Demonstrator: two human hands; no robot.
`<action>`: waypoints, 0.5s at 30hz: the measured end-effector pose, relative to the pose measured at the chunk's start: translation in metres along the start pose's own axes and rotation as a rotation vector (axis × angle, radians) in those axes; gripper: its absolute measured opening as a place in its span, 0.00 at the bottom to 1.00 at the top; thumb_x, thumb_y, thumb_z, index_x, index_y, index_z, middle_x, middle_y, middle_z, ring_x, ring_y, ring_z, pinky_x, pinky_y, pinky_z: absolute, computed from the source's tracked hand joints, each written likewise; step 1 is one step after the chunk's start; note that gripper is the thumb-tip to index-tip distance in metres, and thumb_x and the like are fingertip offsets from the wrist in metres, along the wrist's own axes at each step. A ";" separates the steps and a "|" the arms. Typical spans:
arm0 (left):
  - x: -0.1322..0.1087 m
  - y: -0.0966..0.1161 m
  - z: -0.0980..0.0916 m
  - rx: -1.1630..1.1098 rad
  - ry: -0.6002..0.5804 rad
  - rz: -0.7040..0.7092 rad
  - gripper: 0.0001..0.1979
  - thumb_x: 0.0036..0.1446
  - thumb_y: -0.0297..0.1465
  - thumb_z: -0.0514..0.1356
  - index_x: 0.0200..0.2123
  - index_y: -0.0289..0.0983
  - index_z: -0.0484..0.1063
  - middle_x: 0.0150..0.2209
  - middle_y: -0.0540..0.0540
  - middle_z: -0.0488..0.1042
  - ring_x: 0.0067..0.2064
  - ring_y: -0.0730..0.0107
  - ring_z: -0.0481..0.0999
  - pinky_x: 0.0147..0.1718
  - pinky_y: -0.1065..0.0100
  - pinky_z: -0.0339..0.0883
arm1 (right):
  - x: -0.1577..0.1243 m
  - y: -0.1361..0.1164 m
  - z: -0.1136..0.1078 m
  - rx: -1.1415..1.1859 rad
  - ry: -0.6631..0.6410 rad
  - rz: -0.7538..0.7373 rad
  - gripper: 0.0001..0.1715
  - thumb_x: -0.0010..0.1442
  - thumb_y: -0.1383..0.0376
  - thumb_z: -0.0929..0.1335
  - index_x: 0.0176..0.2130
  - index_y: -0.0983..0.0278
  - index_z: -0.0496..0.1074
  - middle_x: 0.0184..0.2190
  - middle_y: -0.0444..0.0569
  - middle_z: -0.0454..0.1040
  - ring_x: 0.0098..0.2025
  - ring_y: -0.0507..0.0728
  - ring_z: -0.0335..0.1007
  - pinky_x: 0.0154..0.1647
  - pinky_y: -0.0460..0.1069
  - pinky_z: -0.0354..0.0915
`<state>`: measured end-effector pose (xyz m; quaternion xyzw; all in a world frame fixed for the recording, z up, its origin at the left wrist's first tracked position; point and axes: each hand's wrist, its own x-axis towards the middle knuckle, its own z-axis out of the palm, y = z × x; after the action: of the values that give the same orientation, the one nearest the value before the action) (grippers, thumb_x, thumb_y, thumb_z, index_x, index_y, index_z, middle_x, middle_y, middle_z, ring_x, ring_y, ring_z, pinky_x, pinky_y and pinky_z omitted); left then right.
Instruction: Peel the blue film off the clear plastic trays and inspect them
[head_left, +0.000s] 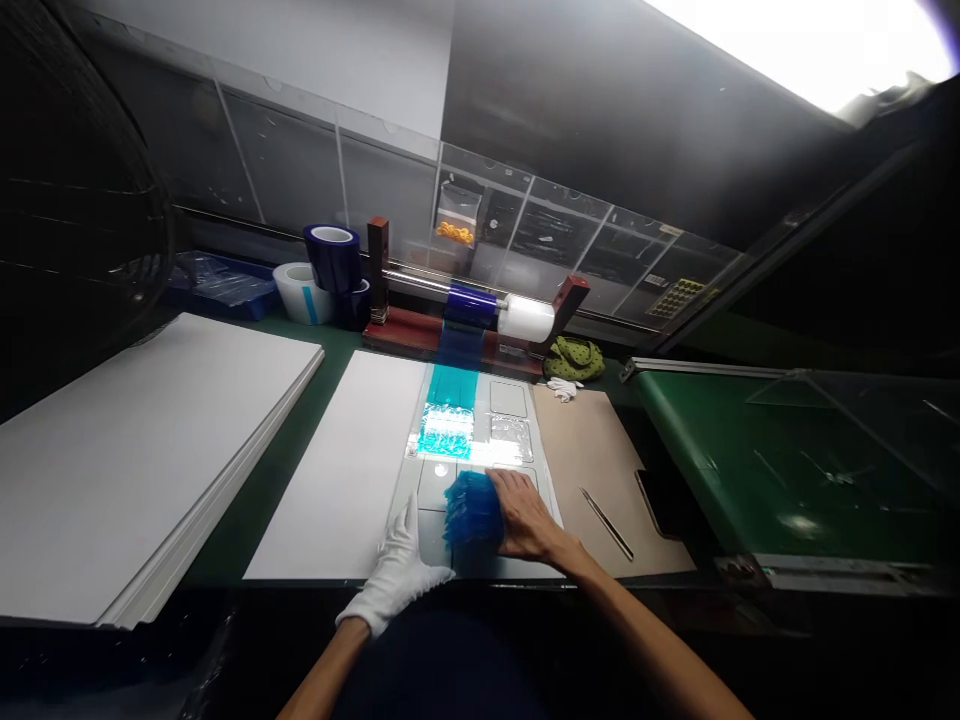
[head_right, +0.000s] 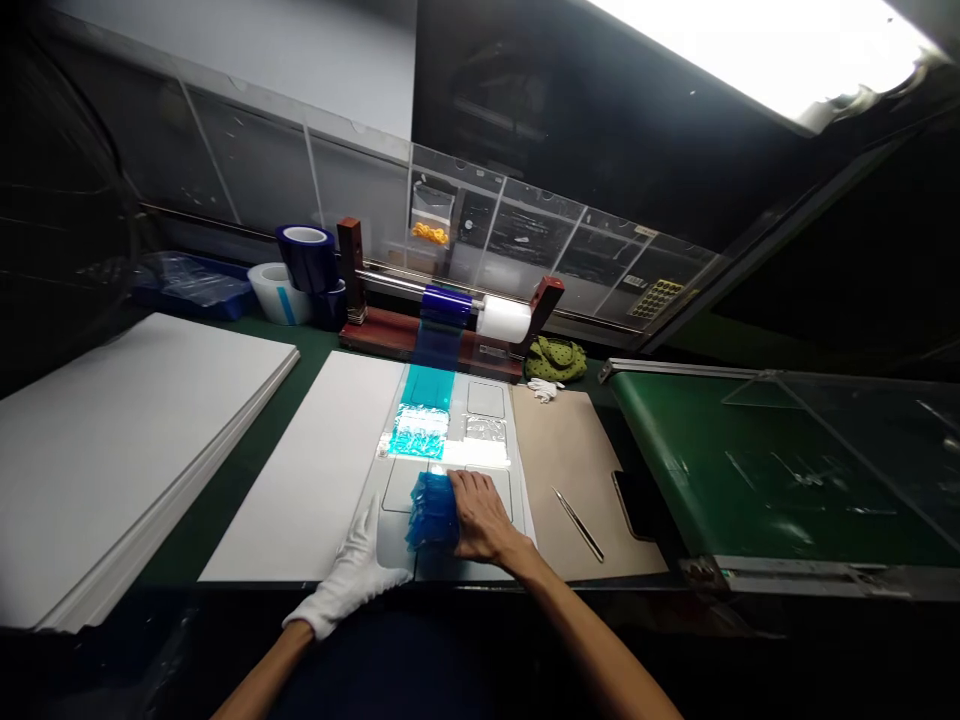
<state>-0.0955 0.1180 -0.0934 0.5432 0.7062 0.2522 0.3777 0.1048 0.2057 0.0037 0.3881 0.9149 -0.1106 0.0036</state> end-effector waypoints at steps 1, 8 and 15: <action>-0.004 -0.004 0.000 -0.011 0.015 -0.009 0.60 0.32 0.40 0.66 0.65 0.34 0.36 0.67 0.36 0.39 0.67 0.51 0.41 0.63 0.58 0.44 | -0.001 -0.001 -0.001 -0.006 0.016 -0.002 0.56 0.39 0.63 0.70 0.62 0.74 0.46 0.54 0.62 0.60 0.55 0.66 0.54 0.57 0.58 0.50; -0.022 -0.004 0.000 -0.052 0.131 -0.170 0.61 0.34 0.37 0.66 0.65 0.32 0.32 0.66 0.34 0.44 0.66 0.52 0.45 0.63 0.59 0.43 | 0.006 0.006 0.034 -0.020 -0.025 0.029 0.57 0.33 0.69 0.67 0.62 0.72 0.47 0.54 0.63 0.61 0.55 0.69 0.55 0.57 0.61 0.48; -0.057 -0.031 0.006 0.016 0.517 -0.432 0.53 0.37 0.39 0.64 0.64 0.30 0.42 0.62 0.32 0.53 0.63 0.51 0.54 0.60 0.58 0.51 | 0.004 0.025 0.059 -0.022 0.115 -0.068 0.56 0.36 0.73 0.65 0.63 0.66 0.42 0.54 0.65 0.65 0.55 0.74 0.60 0.53 0.65 0.54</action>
<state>-0.1014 0.0547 -0.1064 0.3018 0.8794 0.2903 0.2264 0.1146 0.2132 -0.0595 0.3627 0.9273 -0.0783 -0.0486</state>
